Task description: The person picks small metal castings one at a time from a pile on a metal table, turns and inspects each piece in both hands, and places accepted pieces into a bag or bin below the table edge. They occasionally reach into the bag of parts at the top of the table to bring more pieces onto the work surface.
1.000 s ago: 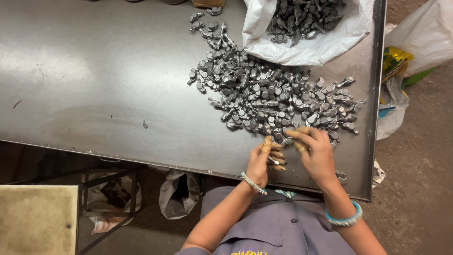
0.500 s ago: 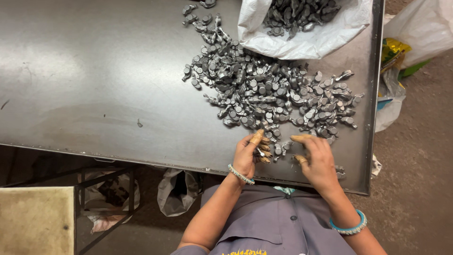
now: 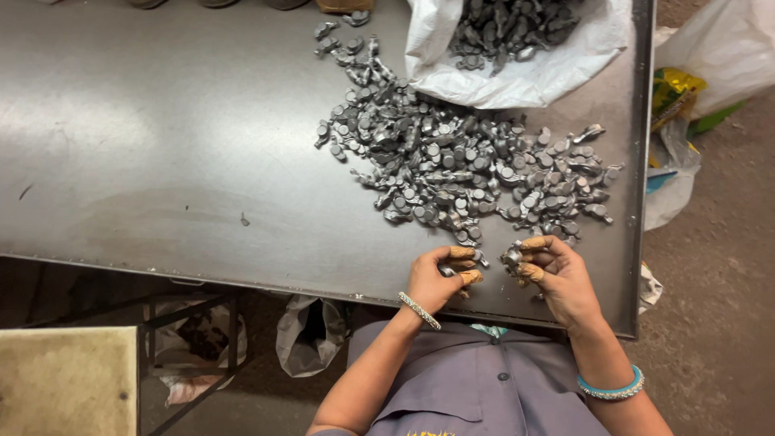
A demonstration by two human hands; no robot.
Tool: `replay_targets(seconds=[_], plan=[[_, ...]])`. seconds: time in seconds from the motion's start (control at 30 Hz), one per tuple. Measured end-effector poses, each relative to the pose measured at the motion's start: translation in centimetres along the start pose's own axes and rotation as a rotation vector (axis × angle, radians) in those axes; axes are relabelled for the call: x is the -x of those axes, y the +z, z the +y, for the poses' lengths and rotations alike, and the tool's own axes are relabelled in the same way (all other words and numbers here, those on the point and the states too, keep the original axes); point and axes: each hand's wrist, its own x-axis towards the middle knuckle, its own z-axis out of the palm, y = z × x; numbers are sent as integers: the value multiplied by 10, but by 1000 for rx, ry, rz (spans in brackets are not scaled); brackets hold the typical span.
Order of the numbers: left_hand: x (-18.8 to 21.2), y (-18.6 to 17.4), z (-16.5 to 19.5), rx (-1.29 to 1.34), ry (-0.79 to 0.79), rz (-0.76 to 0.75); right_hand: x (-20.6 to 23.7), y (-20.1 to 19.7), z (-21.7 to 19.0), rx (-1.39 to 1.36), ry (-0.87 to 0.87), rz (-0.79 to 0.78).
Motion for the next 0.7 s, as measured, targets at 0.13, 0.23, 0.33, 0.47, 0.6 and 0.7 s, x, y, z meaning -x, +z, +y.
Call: replay_targets(seconds=[0.13, 0.23, 0.33, 0.47, 0.6, 0.7], plan=[[-9, 15, -3, 272, -124, -144, 5, -11, 0, -168, 151, 57], [-13, 26, -10, 253, 28, -148, 8, -13, 0, -179, 189, 103], [-17, 31, -14, 444, -140, -177, 9, -5, -1, -90, 169, 102], [-13, 28, -14, 776, -402, -164, 6, 18, -12, 584, -146, 23], [-16, 11, -10, 727, -312, -74, -5, 49, -18, 1185, -499, 85], [-17, -8, -6, 709, -271, -12, -13, 61, -11, 1337, -535, 77]])
